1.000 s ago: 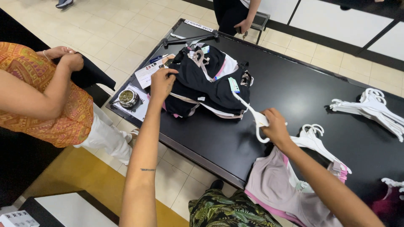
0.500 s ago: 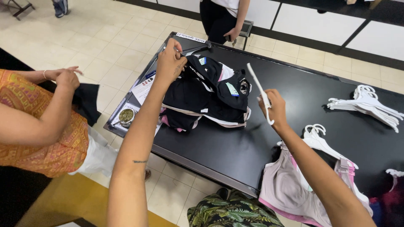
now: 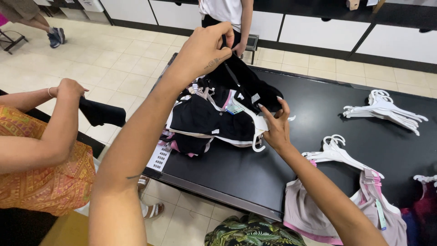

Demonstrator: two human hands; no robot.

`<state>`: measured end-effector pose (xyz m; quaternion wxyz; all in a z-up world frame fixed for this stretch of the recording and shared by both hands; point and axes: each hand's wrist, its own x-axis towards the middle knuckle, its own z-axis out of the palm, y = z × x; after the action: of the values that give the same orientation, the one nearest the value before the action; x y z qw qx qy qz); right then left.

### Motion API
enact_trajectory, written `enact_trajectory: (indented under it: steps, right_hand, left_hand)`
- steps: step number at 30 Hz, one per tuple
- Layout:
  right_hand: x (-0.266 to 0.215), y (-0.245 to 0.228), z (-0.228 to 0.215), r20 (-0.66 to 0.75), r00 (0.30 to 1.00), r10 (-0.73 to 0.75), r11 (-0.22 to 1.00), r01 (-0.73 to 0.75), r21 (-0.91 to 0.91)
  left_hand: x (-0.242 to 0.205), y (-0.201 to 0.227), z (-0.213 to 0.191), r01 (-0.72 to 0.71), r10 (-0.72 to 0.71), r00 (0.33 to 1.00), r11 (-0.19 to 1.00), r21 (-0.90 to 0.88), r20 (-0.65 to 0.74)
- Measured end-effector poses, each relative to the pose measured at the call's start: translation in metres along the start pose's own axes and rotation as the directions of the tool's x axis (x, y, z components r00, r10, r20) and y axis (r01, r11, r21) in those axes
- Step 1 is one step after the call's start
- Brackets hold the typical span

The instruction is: Hanging bras on plastic hangers and organizing them on a display table in a clothing store.

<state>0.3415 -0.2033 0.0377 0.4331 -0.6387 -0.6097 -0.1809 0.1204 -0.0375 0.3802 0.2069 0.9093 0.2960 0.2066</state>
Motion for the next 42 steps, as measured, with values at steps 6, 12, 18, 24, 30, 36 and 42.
enact_trajectory:
  steps: [6,12,18,24,30,36,42]
  right_hand:
    - [0.017,-0.004,-0.004,-0.151,0.988,0.009,0.996,0.005,0.093]
    - [0.029,0.022,-0.047,-0.155,0.987,-0.053,0.915,0.110,0.389]
    - [0.036,0.052,-0.137,-0.035,0.995,0.089,0.783,-0.048,0.621]
    - [0.064,0.059,-0.222,-0.046,0.998,0.036,0.504,0.022,0.864]
    - [0.080,-0.014,-0.277,0.053,0.997,0.060,0.327,-0.070,0.942]
    - [0.084,-0.046,-0.257,0.287,0.958,-0.021,0.302,-0.268,0.915]
    - [0.057,-0.023,-0.261,0.307,0.952,-0.007,0.408,-0.278,0.870]
  left_hand:
    - [-0.024,0.036,-0.055,-0.175,0.177,0.983,0.983,-0.046,0.049]
    - [-0.062,0.021,-0.108,-0.012,0.079,0.949,0.976,-0.218,0.304]
    - [-0.093,-0.035,-0.116,-0.005,0.164,0.861,0.949,-0.314,0.482]
    - [-0.099,-0.039,-0.085,0.086,0.208,0.763,0.905,-0.416,0.612]
    - [-0.095,-0.025,0.008,-0.018,-0.078,0.780,0.989,0.147,0.621]
    - [-0.101,-0.011,0.178,-0.468,0.546,0.782,0.833,-0.295,0.301]
    - [-0.132,0.028,0.303,-0.301,0.584,0.800,0.589,-0.750,0.137]
